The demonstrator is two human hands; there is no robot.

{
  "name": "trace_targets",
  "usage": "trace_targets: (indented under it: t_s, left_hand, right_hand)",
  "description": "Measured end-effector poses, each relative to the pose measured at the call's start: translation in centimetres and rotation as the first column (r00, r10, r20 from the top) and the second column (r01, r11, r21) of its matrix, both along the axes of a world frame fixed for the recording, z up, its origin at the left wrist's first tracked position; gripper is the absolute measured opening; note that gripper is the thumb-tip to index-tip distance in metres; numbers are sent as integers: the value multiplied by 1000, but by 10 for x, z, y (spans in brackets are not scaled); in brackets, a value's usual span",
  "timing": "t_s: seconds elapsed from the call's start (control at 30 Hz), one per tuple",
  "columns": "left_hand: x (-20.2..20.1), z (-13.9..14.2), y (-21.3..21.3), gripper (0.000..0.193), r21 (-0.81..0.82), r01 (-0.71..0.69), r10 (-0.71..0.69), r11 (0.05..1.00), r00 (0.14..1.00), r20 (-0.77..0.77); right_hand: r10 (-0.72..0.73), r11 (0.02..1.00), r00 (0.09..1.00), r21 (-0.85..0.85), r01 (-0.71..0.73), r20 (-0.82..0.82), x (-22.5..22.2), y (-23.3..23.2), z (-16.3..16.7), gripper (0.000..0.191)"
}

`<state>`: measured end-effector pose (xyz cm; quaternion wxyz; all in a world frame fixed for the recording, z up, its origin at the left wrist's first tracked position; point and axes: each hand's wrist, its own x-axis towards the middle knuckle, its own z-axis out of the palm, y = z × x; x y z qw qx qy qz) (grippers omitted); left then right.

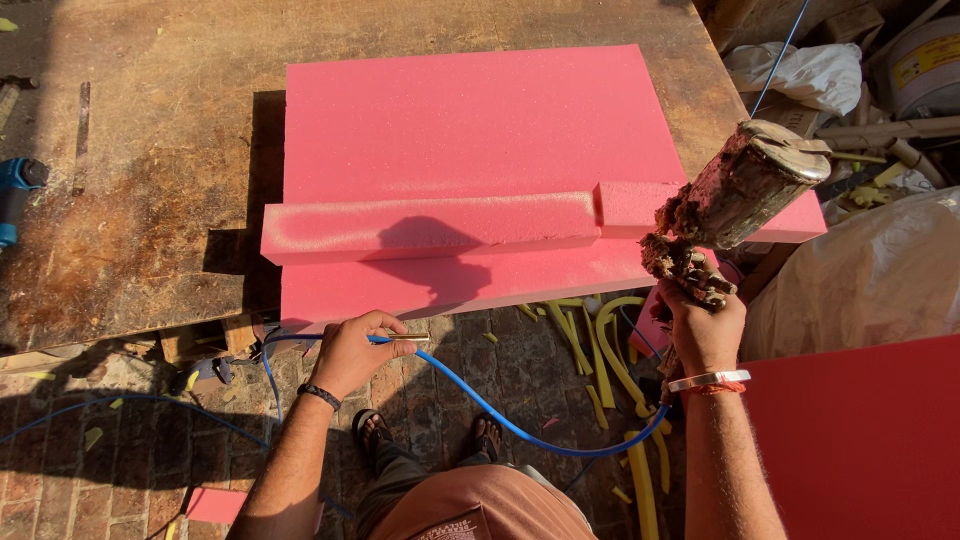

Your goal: The person carries a foam-covered wooden board to a workbench, measures pink foam strips with a ruler, cuts a foam strip with a hand saw, then applies adhesive with a glue gun along a foam strip and presses the strip onto a large pink foam board, aligning it by hand.

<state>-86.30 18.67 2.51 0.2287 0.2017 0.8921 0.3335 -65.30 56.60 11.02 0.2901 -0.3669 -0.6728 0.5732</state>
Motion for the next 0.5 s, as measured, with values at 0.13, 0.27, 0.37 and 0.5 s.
trace_targets:
  t_s: [0.13,0.27,0.37,0.5]
  left_hand:
    - [5,-1,-7,36,-38,16,-16,999,1000,21]
    - [3,-1,-24,36,-23,11,-10,1000,1000,11]
    - [-6,-1,-45,36,20,19,-19,1000,1000,-13]
    - [-24,-3,-77,40,22,-4,3,1000,1000,20]
  right_hand:
    - [0,1000,1000,-6,0,10,10,-9,-6,21]
    - [36,999,999,34,-36,2,10,-29,-6,21]
    - [3,998,999,-69,0,46,1,-52,-4,25]
    - [64,996,998,-55,-65,-16,-17,-91,-1,27]
